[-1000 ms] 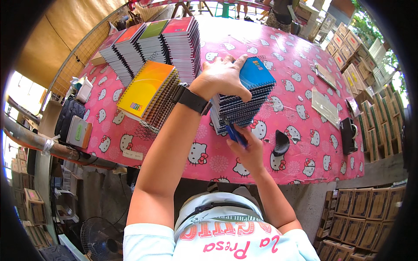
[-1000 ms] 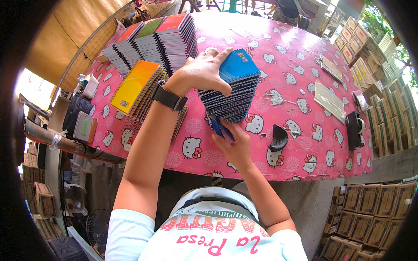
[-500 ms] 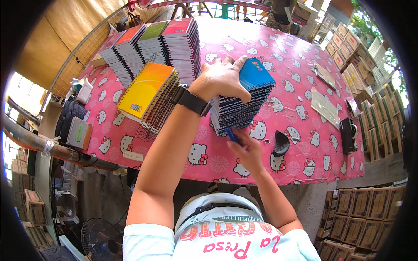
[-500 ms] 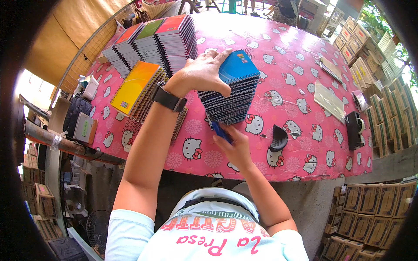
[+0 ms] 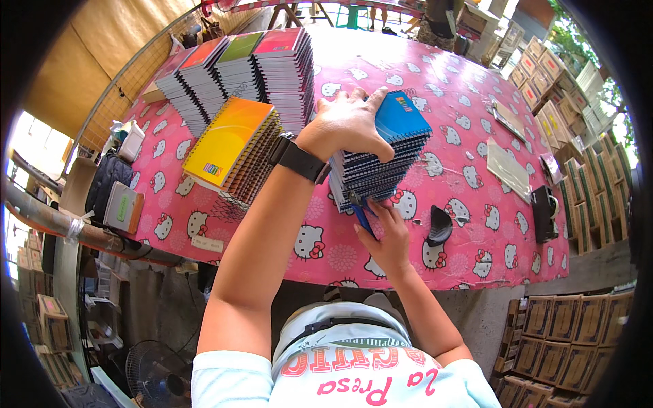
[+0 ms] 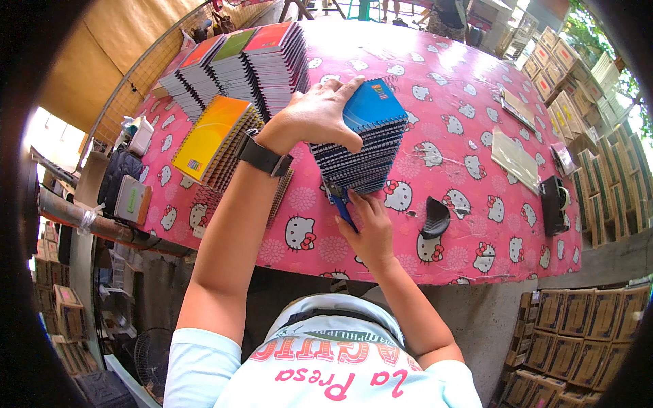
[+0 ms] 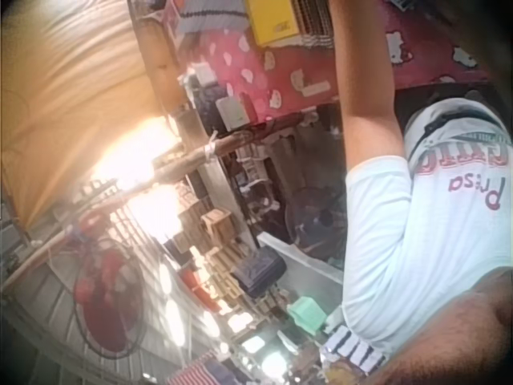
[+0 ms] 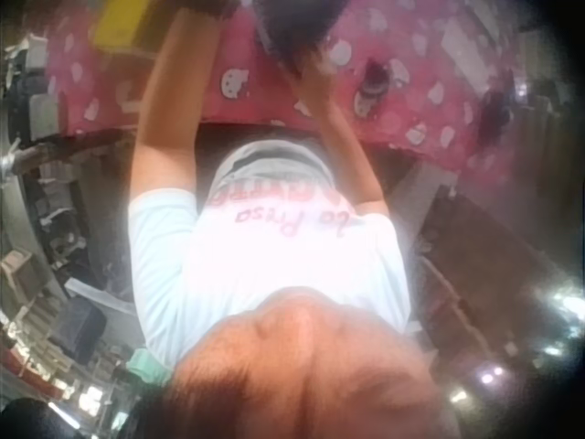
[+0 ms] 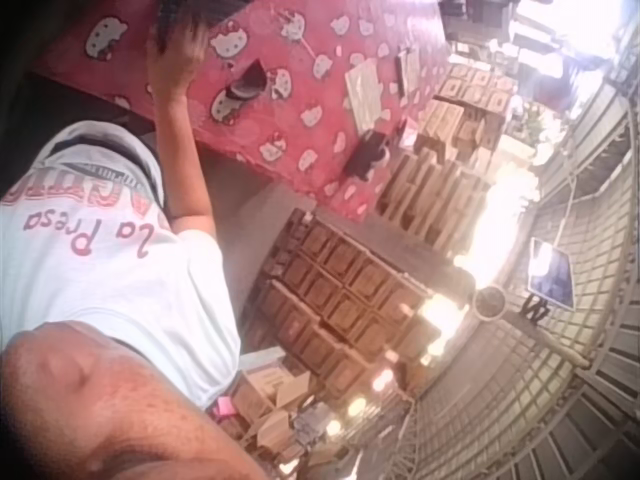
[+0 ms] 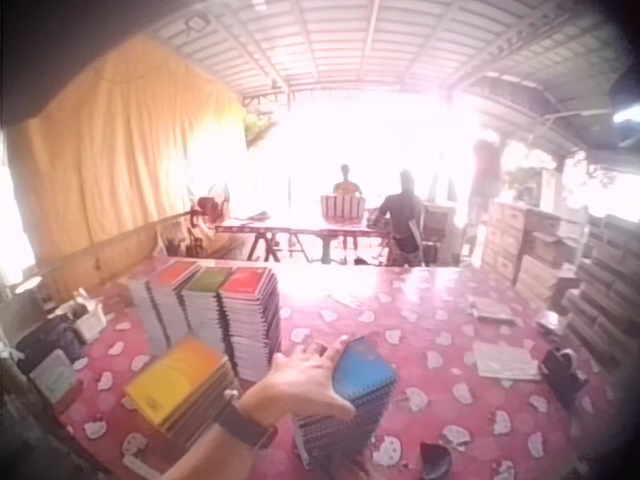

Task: The person prepares spiral-bound notebooks by aligning them, placing small black spacers or components onto the coils, and trimming the edges with shears.

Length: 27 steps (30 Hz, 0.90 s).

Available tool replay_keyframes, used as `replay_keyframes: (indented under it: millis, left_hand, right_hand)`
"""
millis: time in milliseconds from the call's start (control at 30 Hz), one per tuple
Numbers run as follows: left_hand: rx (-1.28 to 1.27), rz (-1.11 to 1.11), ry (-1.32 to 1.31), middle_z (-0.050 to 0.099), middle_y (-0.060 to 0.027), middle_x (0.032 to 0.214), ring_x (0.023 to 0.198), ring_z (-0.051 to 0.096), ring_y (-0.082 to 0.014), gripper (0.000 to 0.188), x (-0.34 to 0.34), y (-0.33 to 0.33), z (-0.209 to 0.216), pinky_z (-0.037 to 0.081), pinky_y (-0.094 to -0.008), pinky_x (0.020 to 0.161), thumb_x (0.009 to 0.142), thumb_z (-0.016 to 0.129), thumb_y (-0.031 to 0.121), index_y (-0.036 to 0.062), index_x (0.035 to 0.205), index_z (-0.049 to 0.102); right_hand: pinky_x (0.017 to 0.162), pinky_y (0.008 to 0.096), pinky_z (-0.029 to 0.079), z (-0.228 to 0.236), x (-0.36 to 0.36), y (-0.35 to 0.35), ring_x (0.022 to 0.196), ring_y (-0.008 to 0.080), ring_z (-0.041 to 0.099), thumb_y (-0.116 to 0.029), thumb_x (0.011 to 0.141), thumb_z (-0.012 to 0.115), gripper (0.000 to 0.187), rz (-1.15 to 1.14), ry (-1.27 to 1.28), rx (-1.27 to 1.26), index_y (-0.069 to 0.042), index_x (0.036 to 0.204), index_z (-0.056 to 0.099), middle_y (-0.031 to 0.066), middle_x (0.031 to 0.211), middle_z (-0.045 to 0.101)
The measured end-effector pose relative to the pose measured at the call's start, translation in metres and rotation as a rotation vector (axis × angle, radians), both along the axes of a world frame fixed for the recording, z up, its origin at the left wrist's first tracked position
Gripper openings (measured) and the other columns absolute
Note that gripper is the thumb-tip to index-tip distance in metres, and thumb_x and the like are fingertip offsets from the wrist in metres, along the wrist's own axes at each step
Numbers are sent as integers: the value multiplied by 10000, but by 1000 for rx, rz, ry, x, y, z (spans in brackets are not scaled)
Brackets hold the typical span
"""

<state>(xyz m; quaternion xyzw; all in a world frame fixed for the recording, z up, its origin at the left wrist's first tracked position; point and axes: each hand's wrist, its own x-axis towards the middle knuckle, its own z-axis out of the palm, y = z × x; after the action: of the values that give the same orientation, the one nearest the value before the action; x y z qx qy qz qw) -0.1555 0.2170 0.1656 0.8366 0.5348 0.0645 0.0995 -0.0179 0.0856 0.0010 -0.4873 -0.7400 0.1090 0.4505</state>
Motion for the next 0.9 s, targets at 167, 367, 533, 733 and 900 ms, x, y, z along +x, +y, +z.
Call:
replay_keyframes:
  millis: [167, 367, 533, 733, 900]
  left_hand:
    - [-29, -14, -4, 374, -198, 1413, 1317, 347, -367, 1145, 2, 2, 2, 283, -542, 1011, 474, 685, 483, 143, 1470, 234]
    - [-4, -6, -3, 373, -196, 1413, 1318, 345, -366, 1151, 0, 3, -2, 282, -545, 1012, 472, 681, 487, 143, 1473, 228]
    - [-14, -7, -2, 378, -200, 1402, 1311, 353, -360, 1146, 0, 2, 0, 292, -534, 1009, 470, 679, 473, 135, 1470, 233]
    - [-19, -10, -20, 387, -208, 1385, 1301, 362, -355, 1130, -1, 1, 1, 304, -523, 1001, 471, 682, 458, 130, 1463, 251]
    - [-12, -2, -25, 401, -191, 1383, 1296, 372, -358, 1142, 0, 2, -1, 274, -558, 1010, 457, 691, 450, 134, 1462, 250]
  right_hand:
    - [766, 407, 476, -8, 11, 4, 931, 327, 578, -198, 751, 701, 487, 230, 722, -734, -21, 1179, 551, 172, 1061, 599]
    - [849, 430, 416, -1, 8, 5, 980, 320, 544, -215, 724, 710, 526, -44, -109, 14, -28, 1189, 549, 163, 1102, 583]
    - [860, 425, 398, -1, 6, 3, 972, 323, 537, -213, 710, 715, 537, -73, -130, 62, -30, 1188, 551, 153, 1111, 579]
    - [808, 399, 437, -2, 1, 2, 942, 310, 560, -195, 722, 713, 511, -64, -146, 78, -28, 1180, 559, 148, 1069, 599]
    - [729, 364, 487, -5, 6, -1, 890, 303, 604, -167, 759, 702, 457, 205, 820, -932, 7, 1158, 564, 175, 1024, 620]
